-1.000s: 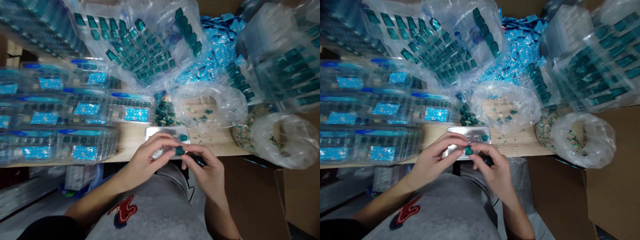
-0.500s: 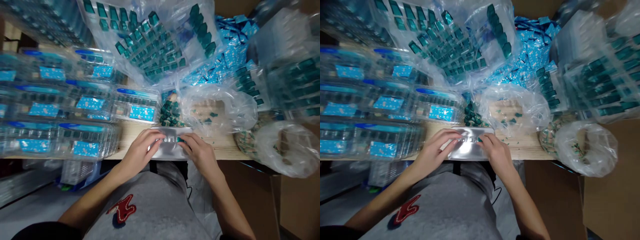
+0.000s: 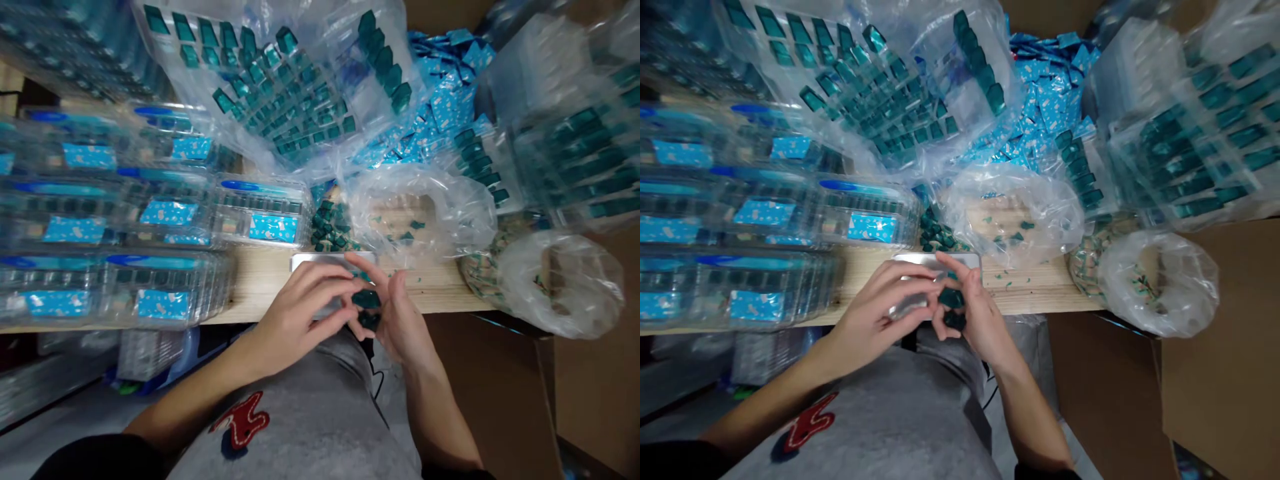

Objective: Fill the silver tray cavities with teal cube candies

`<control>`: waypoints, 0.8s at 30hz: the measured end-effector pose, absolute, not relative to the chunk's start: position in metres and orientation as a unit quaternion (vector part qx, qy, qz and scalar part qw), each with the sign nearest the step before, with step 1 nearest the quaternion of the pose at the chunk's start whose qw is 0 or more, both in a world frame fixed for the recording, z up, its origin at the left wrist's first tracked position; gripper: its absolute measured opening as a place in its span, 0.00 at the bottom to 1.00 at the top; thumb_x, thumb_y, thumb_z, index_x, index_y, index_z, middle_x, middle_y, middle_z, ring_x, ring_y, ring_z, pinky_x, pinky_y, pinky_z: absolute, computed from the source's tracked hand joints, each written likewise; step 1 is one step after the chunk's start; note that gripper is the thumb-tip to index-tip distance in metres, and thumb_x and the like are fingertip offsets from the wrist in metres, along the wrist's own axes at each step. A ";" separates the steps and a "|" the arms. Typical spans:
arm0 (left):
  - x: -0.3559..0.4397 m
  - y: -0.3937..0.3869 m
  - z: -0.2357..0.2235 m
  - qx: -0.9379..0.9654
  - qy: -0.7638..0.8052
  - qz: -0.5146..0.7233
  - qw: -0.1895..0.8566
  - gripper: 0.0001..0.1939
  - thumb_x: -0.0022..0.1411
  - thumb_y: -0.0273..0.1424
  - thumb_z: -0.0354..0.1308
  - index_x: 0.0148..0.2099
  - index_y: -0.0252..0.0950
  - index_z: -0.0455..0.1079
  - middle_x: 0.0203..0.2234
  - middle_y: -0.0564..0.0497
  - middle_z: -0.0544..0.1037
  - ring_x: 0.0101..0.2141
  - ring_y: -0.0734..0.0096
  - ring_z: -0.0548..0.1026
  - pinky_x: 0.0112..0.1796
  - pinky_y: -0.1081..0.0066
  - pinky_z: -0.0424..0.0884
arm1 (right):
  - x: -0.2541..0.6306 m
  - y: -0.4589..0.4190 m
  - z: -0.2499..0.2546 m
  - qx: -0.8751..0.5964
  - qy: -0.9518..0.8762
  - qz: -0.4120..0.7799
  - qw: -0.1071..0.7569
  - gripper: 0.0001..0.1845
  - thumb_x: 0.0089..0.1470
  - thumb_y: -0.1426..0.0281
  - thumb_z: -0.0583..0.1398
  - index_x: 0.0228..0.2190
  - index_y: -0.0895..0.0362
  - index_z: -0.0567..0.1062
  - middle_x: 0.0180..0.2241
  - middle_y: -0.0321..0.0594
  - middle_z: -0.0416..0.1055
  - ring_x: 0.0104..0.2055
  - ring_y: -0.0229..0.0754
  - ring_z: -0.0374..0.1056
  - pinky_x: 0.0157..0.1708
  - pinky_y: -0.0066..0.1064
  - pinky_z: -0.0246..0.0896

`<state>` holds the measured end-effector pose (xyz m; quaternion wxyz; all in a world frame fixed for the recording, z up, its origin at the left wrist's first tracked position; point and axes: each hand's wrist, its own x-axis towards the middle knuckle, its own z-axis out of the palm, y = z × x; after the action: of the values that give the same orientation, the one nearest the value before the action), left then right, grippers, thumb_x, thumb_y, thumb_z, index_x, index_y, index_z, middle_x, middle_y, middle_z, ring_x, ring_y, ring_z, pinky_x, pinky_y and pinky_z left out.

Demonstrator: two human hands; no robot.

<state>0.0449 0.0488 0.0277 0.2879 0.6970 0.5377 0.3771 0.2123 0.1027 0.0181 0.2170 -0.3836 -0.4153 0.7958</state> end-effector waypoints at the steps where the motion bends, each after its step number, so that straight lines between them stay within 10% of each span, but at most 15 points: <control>1: 0.048 0.051 0.031 0.708 0.530 0.365 0.291 0.10 0.67 0.28 0.56 0.51 0.39 0.68 0.47 0.46 0.75 0.50 0.63 0.72 0.50 0.62 0.70 | 0.210 0.100 0.020 -0.382 -0.403 0.803 0.215 0.41 0.59 0.39 0.42 0.60 0.53 0.64 0.28 0.36 0.70 0.19 0.35 0.65 0.13 0.25 0.54; 6: 0.051 0.053 0.038 0.704 0.541 0.348 0.300 0.08 0.67 0.26 0.56 0.48 0.39 0.70 0.45 0.46 0.75 0.48 0.62 0.72 0.47 0.63 0.71 | 0.209 0.094 0.027 -0.369 -0.442 0.786 0.223 0.43 0.59 0.39 0.40 0.66 0.49 0.53 0.35 0.42 0.74 0.26 0.40 0.70 0.21 0.30 0.67; 13: 0.047 0.050 0.039 0.572 0.570 0.447 0.385 0.04 0.66 0.26 0.58 0.42 0.40 0.71 0.37 0.53 0.79 0.40 0.72 0.77 0.42 0.72 0.74 | 0.217 0.094 0.034 -0.347 -0.506 0.735 0.290 0.14 0.59 0.61 0.62 0.47 0.48 0.75 0.25 0.30 0.69 0.23 0.33 0.66 0.23 0.25 0.64; 24: 0.048 0.043 0.040 0.575 0.589 0.436 0.364 0.06 0.68 0.27 0.56 0.45 0.40 0.70 0.37 0.53 0.79 0.39 0.73 0.79 0.41 0.74 0.76 | 0.208 0.082 0.036 -0.443 -0.571 0.585 0.368 0.06 0.56 0.74 0.62 0.35 0.52 0.75 0.21 0.28 0.71 0.20 0.33 0.67 0.20 0.25 0.65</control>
<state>0.0481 0.0432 0.0397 0.3639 0.5751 0.5886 0.4363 0.2082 0.0820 0.0360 0.3683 -0.4427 -0.5712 0.5850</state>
